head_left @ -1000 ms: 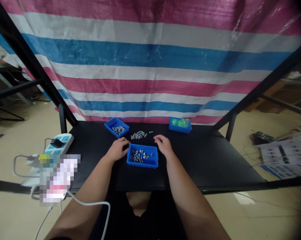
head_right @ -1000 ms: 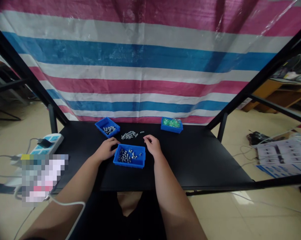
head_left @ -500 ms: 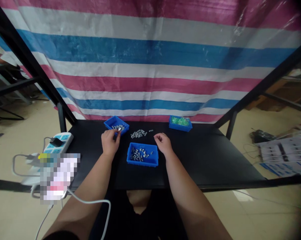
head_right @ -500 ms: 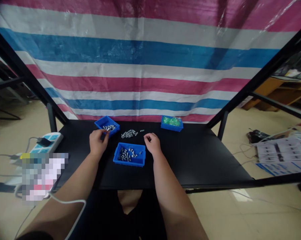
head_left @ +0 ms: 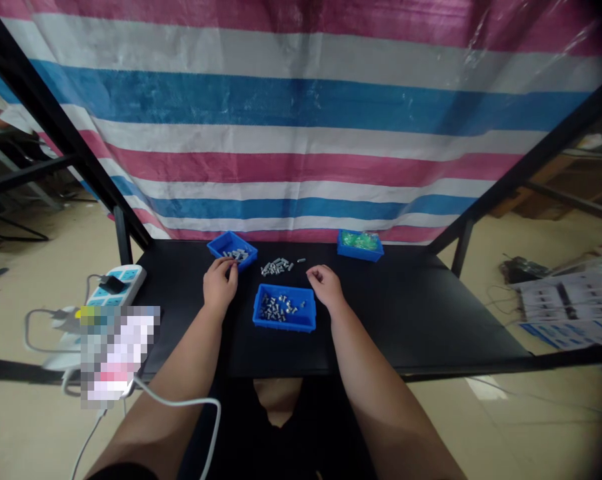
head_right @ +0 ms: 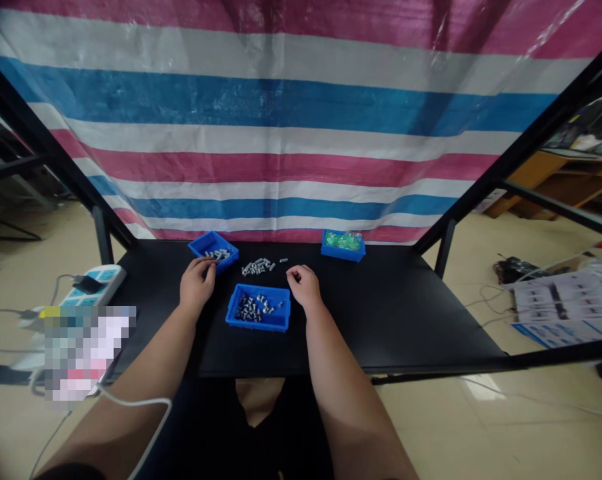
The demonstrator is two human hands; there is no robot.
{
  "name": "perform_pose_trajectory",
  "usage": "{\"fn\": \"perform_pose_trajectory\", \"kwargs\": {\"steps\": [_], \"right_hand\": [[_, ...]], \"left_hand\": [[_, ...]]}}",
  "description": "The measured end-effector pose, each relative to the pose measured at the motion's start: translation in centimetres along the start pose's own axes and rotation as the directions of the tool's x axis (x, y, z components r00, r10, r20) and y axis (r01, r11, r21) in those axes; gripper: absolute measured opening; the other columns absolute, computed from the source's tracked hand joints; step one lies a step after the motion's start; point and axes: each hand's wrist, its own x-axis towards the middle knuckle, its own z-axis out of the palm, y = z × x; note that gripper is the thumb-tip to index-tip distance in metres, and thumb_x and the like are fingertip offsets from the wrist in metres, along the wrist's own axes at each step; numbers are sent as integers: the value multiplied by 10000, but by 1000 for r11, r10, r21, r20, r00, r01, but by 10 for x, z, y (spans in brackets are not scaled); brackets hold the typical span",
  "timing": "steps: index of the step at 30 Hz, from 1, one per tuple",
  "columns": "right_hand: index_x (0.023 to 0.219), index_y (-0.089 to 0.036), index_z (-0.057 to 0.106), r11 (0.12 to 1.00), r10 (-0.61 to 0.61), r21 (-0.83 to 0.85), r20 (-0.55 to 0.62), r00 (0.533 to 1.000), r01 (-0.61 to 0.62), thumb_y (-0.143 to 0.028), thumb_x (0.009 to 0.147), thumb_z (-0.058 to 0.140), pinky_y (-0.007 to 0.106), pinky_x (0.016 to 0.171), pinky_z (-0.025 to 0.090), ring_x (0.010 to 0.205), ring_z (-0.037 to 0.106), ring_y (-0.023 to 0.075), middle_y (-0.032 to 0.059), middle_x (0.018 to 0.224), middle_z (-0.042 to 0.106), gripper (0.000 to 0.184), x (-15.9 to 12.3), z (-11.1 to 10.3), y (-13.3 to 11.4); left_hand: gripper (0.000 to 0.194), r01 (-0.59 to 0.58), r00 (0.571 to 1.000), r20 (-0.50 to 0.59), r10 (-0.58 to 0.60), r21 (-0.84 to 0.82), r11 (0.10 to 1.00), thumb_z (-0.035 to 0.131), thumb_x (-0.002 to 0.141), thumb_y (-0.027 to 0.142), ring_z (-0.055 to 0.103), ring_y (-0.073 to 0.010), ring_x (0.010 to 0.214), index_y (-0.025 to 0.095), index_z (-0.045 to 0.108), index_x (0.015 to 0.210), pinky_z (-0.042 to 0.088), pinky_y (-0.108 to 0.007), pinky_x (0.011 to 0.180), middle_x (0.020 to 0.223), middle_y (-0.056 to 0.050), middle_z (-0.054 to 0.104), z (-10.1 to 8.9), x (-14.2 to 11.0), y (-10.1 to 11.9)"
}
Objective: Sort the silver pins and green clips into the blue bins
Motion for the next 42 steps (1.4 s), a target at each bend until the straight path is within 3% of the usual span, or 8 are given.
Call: {"fn": "perform_pose_trajectory", "kwargs": {"steps": [10,15,19,23,27,30,33,42], "right_hand": [[1299,-338,622,951,-33,-302,102,994,63,-146,832,547,510,1035,404,1328,438,302,19,1480,510,511,14,17,-3],[1188,-333,679,938,-11,-345,72,997,35,-172,837,560,472,977,413,1221,505,295,26,1315,641,405,14,21,-4],[918,-264,730,937,8,-343,-152,988,-60,-200,787,600,385,842,446,906,553,252,71,985,680,196,7,14,1],[830,-244,725,925,69,-336,-310,948,-177,-184,759,595,378,808,442,802,522,230,85,901,622,160,1,8,4],[886,-260,745,970,59,-230,-95,994,-80,-203,797,587,394,855,458,844,569,232,64,901,676,191,-1,2,1],[982,-273,744,998,-30,53,117,993,24,-290,869,563,379,875,492,919,637,223,36,950,736,215,-2,-4,-2],[997,-237,730,967,24,251,87,996,-45,-330,897,539,376,890,513,933,687,218,41,940,757,235,-2,-8,-3],[945,-269,739,997,-2,73,152,988,-10,-271,889,531,403,933,492,973,661,220,24,966,753,215,-2,-3,-3]], "left_hand": [[203,-21,997,75,18,38,999,532,927,316,617,-261,1152,229,685,1028,483,-395,1011,1238,-71,639,3,-1,-2],[172,-44,999,26,44,1,999,532,911,264,598,-260,1149,222,639,1039,454,-407,1043,1189,-85,636,-2,-1,5],[108,-40,999,8,41,-68,997,513,899,223,624,-222,973,214,603,959,508,-357,907,1025,-72,631,-7,-5,13],[76,-82,985,139,105,-163,983,513,874,211,589,-172,753,209,588,884,500,-305,743,834,-29,607,-7,-10,14],[108,-85,933,324,157,-224,971,532,848,214,601,-171,758,204,618,912,492,-291,696,845,-29,631,-2,-11,11],[178,-98,882,429,197,-242,965,562,826,210,620,-187,821,205,642,984,513,-316,753,903,-42,647,2,-10,8],[238,-126,861,452,235,-259,958,596,815,216,625,-205,889,207,653,1046,522,-347,827,960,-54,651,3,-10,5],[381,-276,766,536,355,-226,934,594,902,310,600,-243,1113,284,661,1275,459,-406,1023,1228,-87,629,1,-7,12]]}}
